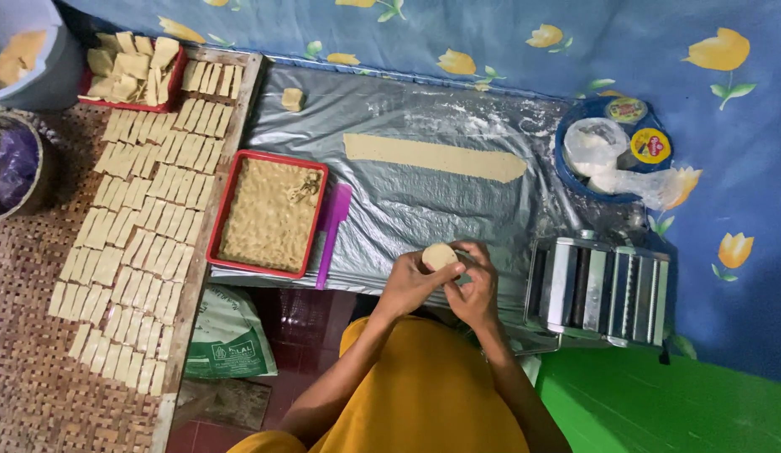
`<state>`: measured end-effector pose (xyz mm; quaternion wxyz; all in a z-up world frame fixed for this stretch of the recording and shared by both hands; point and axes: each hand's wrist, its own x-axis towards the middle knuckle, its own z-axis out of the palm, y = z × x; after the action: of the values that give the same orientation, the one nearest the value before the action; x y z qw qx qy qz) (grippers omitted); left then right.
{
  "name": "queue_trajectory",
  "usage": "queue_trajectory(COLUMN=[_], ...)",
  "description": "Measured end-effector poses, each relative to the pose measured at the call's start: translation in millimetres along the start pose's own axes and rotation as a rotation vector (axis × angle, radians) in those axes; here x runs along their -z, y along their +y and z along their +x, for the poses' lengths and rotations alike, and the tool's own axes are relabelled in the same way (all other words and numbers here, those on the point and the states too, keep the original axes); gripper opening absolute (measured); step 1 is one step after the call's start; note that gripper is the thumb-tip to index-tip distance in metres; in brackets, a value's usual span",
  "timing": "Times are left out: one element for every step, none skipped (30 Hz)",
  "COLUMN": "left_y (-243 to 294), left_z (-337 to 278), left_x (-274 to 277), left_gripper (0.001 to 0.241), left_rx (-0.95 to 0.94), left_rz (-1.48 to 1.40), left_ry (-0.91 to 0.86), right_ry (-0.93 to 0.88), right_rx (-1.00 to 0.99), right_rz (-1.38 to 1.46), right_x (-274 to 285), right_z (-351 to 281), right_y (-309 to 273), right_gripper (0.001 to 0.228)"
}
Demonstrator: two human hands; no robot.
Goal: Rolling dough through a pasta machine and folding the strips into shapes.
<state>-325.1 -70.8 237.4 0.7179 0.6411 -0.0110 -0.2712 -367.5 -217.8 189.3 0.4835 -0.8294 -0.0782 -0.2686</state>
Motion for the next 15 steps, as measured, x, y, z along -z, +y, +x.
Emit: queue_trajectory(left_y=[2,4,6,20,35,51,46,41,36,29,21,14,25,37,49], left_z=[3,6,10,7,6,5,11,17,23,33,41,50,51,52,52], left_x=[1,1,2,1,2,3,7,11,15,20,23,27,29,31,33], left_gripper=[0.028,0.029,0.030,0.030,0.030,0.030,0.030,0.028,0.027,0.027,0.027,0.028,0.028,0.027,0.026], left_rx=[0.002,0.006,0.007,0.007,-0.022,-0.052,-0.058,-0.060,-0.059,-0.062,-0.052,-0.041,-0.043,-0.052,-0.061], left_rz=[0.001,0.015,0.027,0.026,0.026,0.026,0.029,-0.049,-0.127,-0.125,-0.182,-0.239,-0.240,-0.234,-0.228], left_ry=[0.002,0.014,0.026,0.025,0.006,-0.014,-0.015,-0.023,-0.034,-0.037,-0.077,-0.117,-0.123,-0.100,-0.075], right_ry=[-0.001,0.022,0.044,0.044,0.060,0.076,0.081,0.033,-0.014,-0.009,-0.044,-0.079,-0.075,-0.100,-0.126], right_rx=[-0.002,-0.014,-0.025,-0.024,-0.067,-0.110,-0.104,-0.101,-0.100,-0.097,-0.079,-0.061,-0.060,-0.086,-0.111], right_rz=[0.002,-0.041,-0.087,-0.087,-0.095,-0.102,-0.100,-0.085,-0.072,-0.073,-0.051,-0.029,-0.034,0.033,0.102], right_x=[-4,-7,-10,-13,-17,-22,-23,-25,-25,-28,-28,-29,-29,-29,-29], right_z=[4,8,12,15,20,26,32,39,44,51,57,63,66,70,74], right_y=[-3,-6,-9,-16,-23,-30,-28,-27,-25,-29,-33,-37,-35,-33,-31], right_gripper=[0.016,0.016,0.016,0.016,0.028,0.042,0.042,0.048,0.054,0.054,0.060,0.066,0.066,0.066,0.067])
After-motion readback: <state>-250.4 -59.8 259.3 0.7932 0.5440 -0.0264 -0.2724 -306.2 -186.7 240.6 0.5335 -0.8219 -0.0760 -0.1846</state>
